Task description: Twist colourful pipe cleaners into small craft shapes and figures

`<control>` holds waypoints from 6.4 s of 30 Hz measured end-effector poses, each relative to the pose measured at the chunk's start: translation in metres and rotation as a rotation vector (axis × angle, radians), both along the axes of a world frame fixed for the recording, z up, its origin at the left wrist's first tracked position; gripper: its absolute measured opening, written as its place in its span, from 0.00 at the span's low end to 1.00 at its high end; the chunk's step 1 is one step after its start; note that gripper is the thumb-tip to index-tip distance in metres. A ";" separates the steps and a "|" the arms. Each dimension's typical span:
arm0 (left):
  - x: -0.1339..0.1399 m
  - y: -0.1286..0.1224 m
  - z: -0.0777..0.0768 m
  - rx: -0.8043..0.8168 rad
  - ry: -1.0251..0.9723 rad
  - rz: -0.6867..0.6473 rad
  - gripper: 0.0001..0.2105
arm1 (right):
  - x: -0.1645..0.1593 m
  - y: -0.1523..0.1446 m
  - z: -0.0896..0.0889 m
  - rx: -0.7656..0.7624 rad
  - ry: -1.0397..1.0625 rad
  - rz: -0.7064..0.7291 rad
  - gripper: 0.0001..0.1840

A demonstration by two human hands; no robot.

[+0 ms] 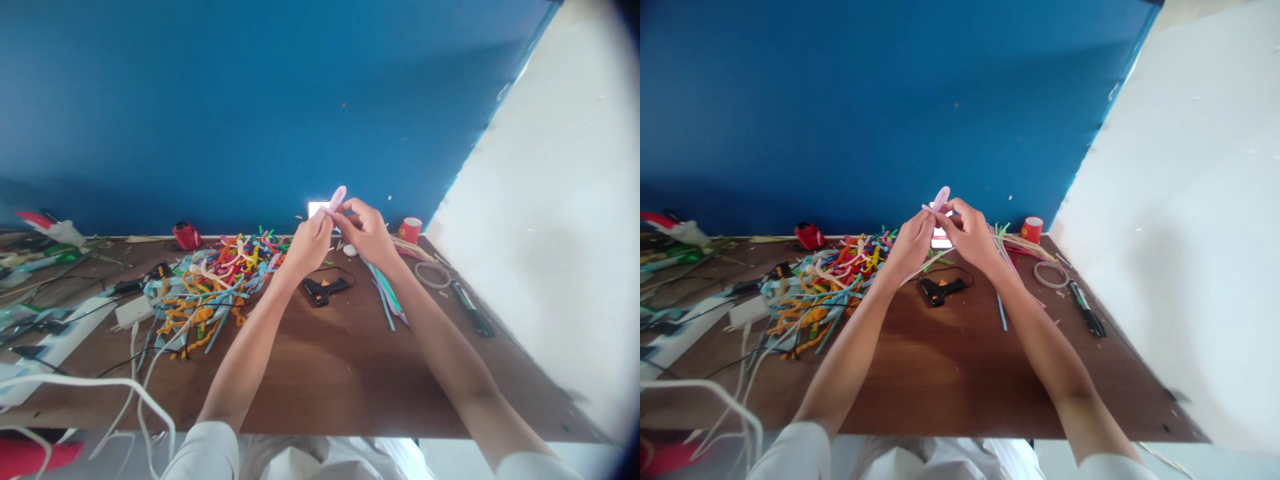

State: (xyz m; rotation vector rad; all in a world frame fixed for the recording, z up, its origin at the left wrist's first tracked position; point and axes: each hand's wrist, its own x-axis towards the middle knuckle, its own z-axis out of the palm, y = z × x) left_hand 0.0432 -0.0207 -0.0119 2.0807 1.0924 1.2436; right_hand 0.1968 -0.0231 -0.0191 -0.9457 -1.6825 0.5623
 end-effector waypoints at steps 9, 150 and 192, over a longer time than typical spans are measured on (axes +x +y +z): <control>-0.007 -0.003 0.006 0.006 -0.147 -0.036 0.25 | 0.003 -0.004 0.006 -0.019 0.131 0.193 0.17; -0.002 0.022 -0.017 0.596 0.115 0.123 0.06 | 0.002 -0.011 0.009 0.060 0.174 -0.079 0.07; -0.013 0.019 -0.008 0.193 0.000 -0.004 0.06 | 0.023 -0.005 0.004 0.629 -0.734 -0.454 0.14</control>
